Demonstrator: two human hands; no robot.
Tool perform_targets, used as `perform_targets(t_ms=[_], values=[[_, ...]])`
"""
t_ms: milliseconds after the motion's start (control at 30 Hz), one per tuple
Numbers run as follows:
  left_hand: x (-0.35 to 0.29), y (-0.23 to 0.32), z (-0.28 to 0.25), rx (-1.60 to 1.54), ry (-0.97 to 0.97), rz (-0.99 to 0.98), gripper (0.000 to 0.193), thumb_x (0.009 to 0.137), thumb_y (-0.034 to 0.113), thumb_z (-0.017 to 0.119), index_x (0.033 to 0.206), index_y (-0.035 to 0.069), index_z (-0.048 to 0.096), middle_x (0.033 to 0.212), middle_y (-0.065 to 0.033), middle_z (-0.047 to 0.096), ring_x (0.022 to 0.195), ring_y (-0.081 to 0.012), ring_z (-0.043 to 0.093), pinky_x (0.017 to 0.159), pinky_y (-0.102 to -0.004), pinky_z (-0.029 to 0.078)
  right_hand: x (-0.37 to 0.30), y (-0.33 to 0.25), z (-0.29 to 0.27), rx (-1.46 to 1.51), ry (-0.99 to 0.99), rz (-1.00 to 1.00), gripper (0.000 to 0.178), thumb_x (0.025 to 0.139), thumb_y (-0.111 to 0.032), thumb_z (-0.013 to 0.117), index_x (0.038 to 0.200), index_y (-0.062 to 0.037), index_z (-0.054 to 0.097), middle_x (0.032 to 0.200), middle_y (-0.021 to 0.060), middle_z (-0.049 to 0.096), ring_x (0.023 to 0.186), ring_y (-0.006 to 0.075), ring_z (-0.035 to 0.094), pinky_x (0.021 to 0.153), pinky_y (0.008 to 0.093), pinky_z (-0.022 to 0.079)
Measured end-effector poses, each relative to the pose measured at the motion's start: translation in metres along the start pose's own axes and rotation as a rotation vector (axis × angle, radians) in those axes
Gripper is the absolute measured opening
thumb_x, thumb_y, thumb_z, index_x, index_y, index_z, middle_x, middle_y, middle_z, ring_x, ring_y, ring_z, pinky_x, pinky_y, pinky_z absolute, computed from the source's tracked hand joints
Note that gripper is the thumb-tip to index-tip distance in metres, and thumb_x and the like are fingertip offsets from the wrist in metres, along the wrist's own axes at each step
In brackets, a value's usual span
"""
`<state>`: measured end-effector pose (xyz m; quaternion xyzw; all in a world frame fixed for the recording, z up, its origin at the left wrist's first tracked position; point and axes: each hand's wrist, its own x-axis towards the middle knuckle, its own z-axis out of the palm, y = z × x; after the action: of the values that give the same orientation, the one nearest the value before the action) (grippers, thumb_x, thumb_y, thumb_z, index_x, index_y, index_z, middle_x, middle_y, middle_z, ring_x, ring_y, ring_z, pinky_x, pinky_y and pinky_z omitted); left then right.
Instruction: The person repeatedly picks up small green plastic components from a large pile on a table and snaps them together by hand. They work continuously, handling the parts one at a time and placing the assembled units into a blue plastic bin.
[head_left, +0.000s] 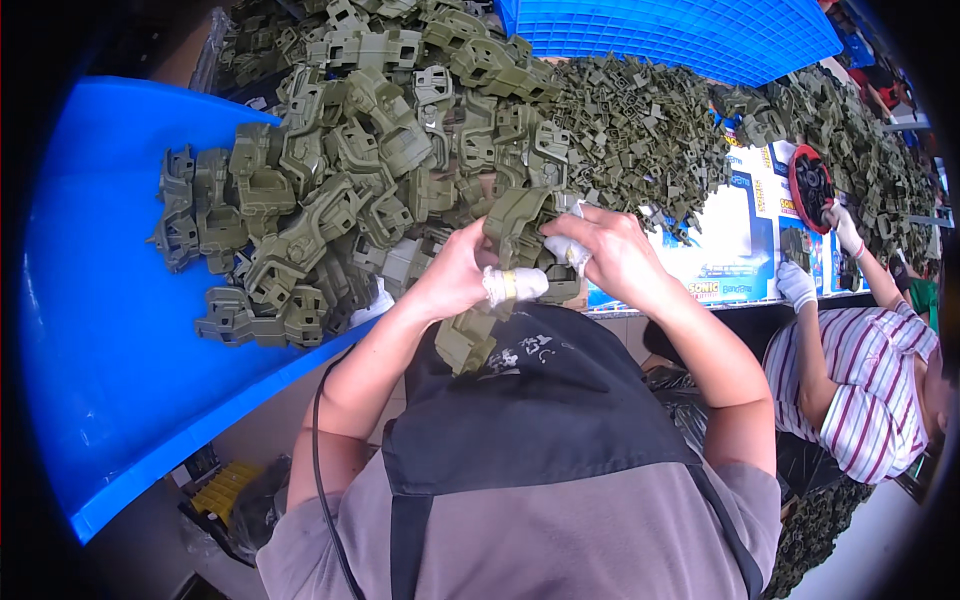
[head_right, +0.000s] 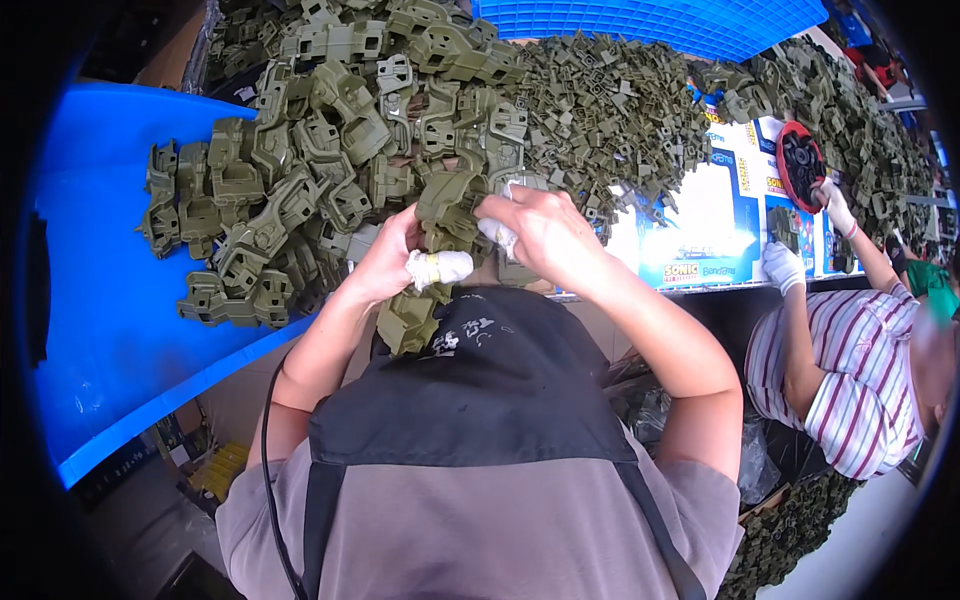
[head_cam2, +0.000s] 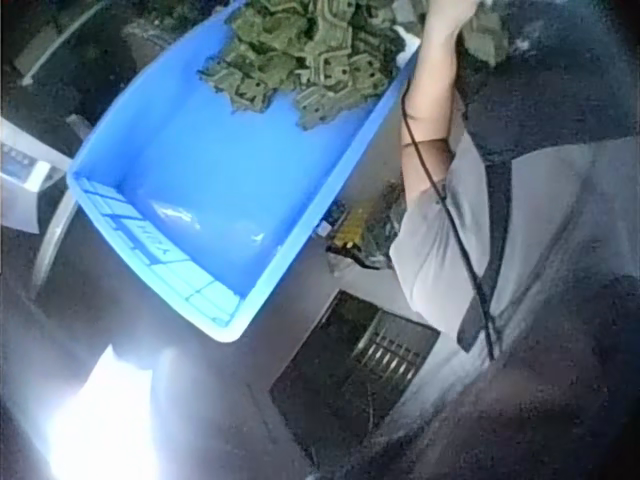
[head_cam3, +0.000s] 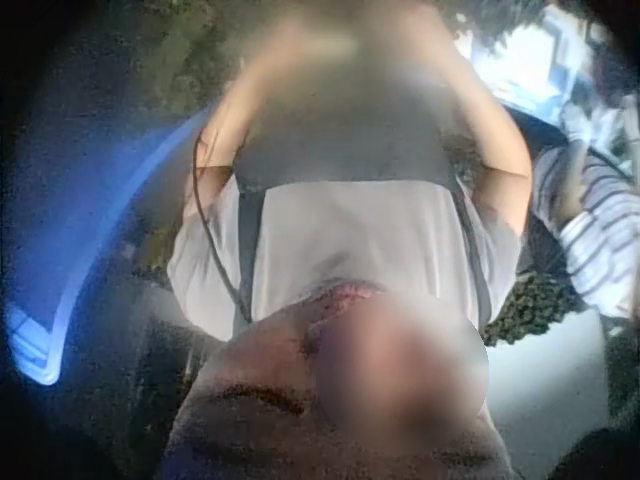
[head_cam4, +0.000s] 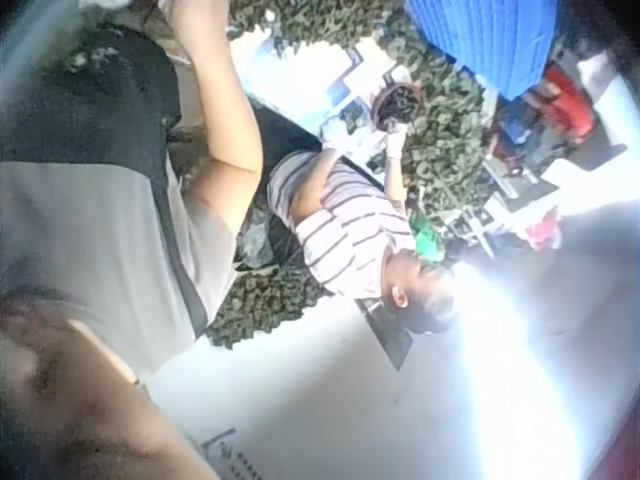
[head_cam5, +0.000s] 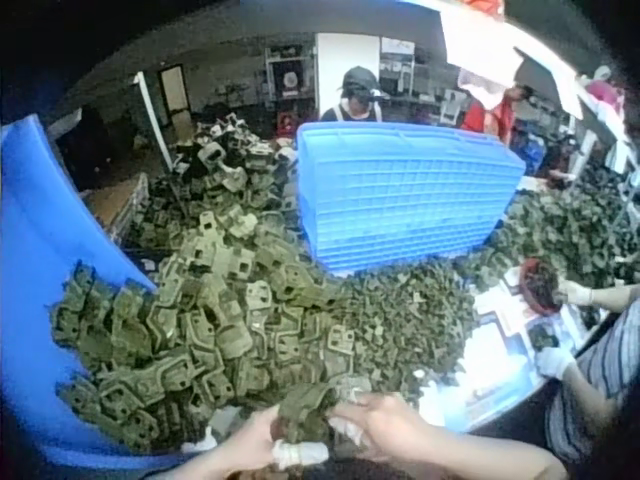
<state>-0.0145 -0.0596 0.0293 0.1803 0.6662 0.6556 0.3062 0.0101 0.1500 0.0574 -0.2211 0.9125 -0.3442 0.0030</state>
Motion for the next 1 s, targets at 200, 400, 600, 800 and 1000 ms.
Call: perform_targets(t_ms=[200,400,600,800,1000], values=[[0.002,0.004,0.009,-0.018,0.034,-0.035,0.059,0.066,0.008,0.077,0.116,0.001,0.046,0.102,-0.0052,0.059,0.085,-0.0102,0.058,0.073,-0.0264,0.05,0.006,0.026,0.009,0.129,0.01,-0.067,0.014,0.076,-0.008,0.061,0.089,-0.0049,0.064,0.079,0.0146,0.062,0.074,0.0312,0.061,0.064,0.0362,0.048],[0.014,0.004,0.019,-0.008,-0.013,-0.045,0.057,0.067,0.006,0.075,0.116,0.0,0.046,0.104,-0.0056,0.057,0.089,-0.0103,0.056,0.078,-0.027,0.049,-0.01,0.032,0.005,0.155,-0.045,0.049,0.02,0.078,-0.01,0.061,0.096,-0.0028,0.063,0.087,0.0128,0.064,0.081,0.0271,0.063,0.072,0.033,0.049],[0.013,-0.004,0.008,-0.406,0.386,-0.15,0.049,0.08,0.015,0.064,0.122,0.005,0.043,0.111,-0.007,0.056,0.092,-0.0182,0.06,0.079,-0.0277,0.049,-0.064,0.087,0.018,0.3,0.433,0.479,0.028,0.081,-0.009,0.058,0.108,-0.0047,0.055,0.101,0.0119,0.061,0.09,0.0253,0.06,0.078,0.0334,0.048],[-0.009,-0.011,0.009,-0.718,0.357,-0.326,0.043,0.084,0.041,0.056,0.107,0.004,0.057,0.089,-0.005,0.063,0.071,-0.0115,0.062,0.06,-0.0254,0.051,-0.16,0.166,0.137,-0.265,0.455,0.77,0.022,0.076,0.001,0.052,0.096,-0.0079,0.051,0.089,0.0165,0.056,0.081,0.0359,0.056,0.071,0.0433,0.044],[-0.022,-0.019,0.012,-0.776,0.349,-0.531,0.051,0.082,0.049,0.054,0.103,0.003,0.058,0.088,-0.0086,0.064,0.074,-0.0165,0.063,0.065,-0.027,0.051,-0.091,0.041,0.03,0.229,0.277,0.667,0.019,0.081,-0.01,0.061,0.099,-0.0068,0.056,0.083,0.0104,0.064,0.073,0.0194,0.062,0.063,0.0304,0.048]])
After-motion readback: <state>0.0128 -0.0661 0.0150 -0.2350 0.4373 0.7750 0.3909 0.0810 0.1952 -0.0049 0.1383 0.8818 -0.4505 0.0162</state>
